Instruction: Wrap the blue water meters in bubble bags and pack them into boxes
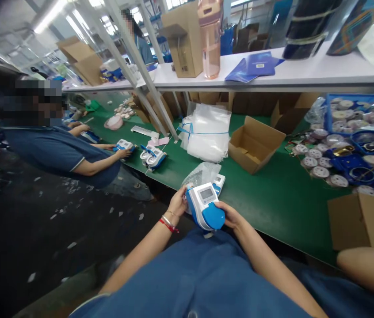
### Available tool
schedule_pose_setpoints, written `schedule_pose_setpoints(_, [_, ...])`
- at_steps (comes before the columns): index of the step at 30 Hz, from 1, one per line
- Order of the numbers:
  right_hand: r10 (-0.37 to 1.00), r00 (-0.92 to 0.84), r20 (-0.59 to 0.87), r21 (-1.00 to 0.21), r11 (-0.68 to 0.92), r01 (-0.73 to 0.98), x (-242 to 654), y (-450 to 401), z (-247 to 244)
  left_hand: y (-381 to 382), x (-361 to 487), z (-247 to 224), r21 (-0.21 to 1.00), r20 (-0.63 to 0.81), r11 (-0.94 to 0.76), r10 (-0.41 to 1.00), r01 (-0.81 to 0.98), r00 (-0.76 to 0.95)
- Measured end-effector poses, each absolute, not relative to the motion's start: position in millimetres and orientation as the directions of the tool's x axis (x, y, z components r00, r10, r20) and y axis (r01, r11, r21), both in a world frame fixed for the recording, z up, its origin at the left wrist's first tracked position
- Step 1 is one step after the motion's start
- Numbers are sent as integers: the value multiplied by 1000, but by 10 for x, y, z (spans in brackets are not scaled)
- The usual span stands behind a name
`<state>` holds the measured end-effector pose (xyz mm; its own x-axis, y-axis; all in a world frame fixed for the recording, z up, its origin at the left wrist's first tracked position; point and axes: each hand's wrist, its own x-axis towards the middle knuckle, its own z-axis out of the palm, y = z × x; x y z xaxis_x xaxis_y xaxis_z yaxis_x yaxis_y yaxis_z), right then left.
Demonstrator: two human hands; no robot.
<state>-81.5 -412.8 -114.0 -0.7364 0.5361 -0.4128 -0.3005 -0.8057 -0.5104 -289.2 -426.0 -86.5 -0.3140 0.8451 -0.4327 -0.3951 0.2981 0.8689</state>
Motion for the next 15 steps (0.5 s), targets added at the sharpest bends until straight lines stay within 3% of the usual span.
schedule_pose_setpoints(3, [570, -716, -404, -536, -782, -320, -1019, -4307, -1064, -4398, -3201, -744, 980, -183, 199, 910, 6, -373])
schedule_pose_setpoints(5, [613, -701, -364, -614, -724, -315, -1179, -4410, -972, -4434, -3348, -589, 941, 29, 77, 952, 329, -304])
schedule_pose_setpoints(7, [667, -669, -329, -685, -656, -317, -1313, -4495, -896, -4458, -3451, -408, 811, 171, -51, 973, 583, -152])
schedule_pose_setpoints(10, [739, -594, -318, -722, -595, -353, -1435, -4608, -875, -4525, -3475, -202, 563, 258, -208, 964, 800, 69])
schedule_pose_setpoints(15, [800, -458, -388, -645, -590, -485, -1610, -4807, -1076, -4637, -2987, -212, 198, 184, -512, 857, 836, 481])
